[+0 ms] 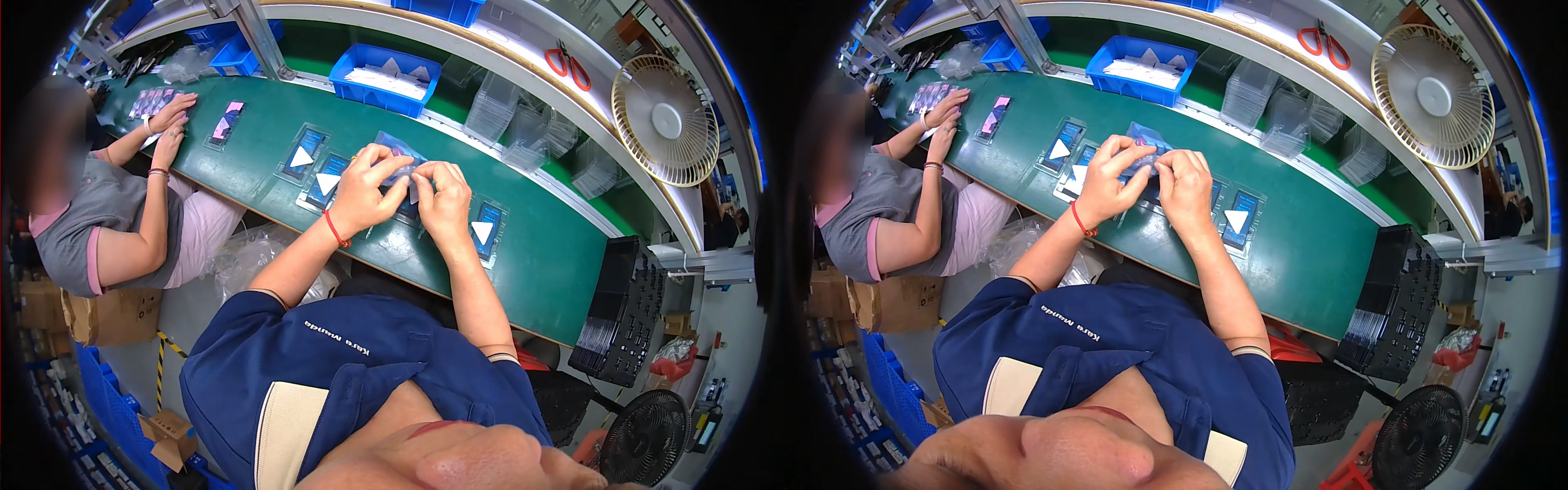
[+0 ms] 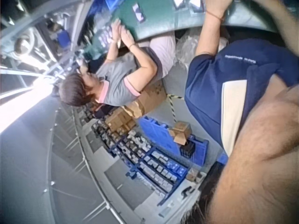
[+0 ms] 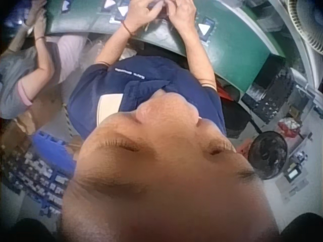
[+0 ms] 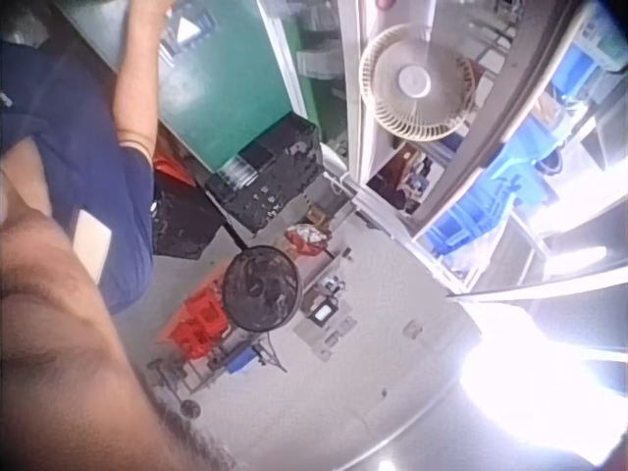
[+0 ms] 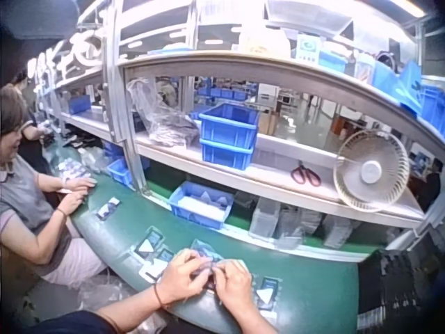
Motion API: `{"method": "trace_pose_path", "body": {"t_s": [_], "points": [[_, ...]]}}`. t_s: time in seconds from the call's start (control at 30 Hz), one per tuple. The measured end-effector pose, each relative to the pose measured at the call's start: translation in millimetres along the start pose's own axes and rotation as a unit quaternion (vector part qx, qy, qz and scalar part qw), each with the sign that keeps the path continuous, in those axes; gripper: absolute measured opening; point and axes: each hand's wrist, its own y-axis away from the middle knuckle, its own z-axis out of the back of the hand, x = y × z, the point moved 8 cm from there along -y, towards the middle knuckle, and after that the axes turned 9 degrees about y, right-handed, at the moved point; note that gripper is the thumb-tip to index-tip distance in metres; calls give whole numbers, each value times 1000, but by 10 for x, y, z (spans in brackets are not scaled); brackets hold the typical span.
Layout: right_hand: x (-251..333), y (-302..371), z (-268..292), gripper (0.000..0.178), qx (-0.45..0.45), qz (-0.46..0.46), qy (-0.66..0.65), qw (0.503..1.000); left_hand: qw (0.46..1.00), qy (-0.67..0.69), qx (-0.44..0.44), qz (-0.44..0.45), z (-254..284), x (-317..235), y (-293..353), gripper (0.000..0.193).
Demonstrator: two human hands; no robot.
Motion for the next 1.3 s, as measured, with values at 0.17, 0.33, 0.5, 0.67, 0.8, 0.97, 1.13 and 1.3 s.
{"method": "trace_pose_path", "body": {"t_s": [0.17,0.33,0.5,0.67,0.8,0.97,1.13,1.3], "points": [[84,26,-24,8,6,22,-31,999,997,-74,-2,3,50,-68,-5,20],[30,79,-65,6,26,-29,-101,994,997,-61,-26,33,143,7,-18,10],[22,36,-69,5,65,-8,-145,987,986,53,-115,106,286,249,-13,4],[198,-21,12,17,87,39,-96,991,940,197,-119,251,171,585,117,5],[199,-51,45,29,81,64,61,993,961,209,-84,162,82,347,11,6],[147,-46,85,18,65,72,72,993,961,224,-87,137,22,307,36,7],[-30,-72,90,9,86,-25,18,996,956,252,-78,132,-18,264,17,8],[-316,36,34,12,83,-194,-147,966,961,229,-92,126,48,277,-26,7]]}}
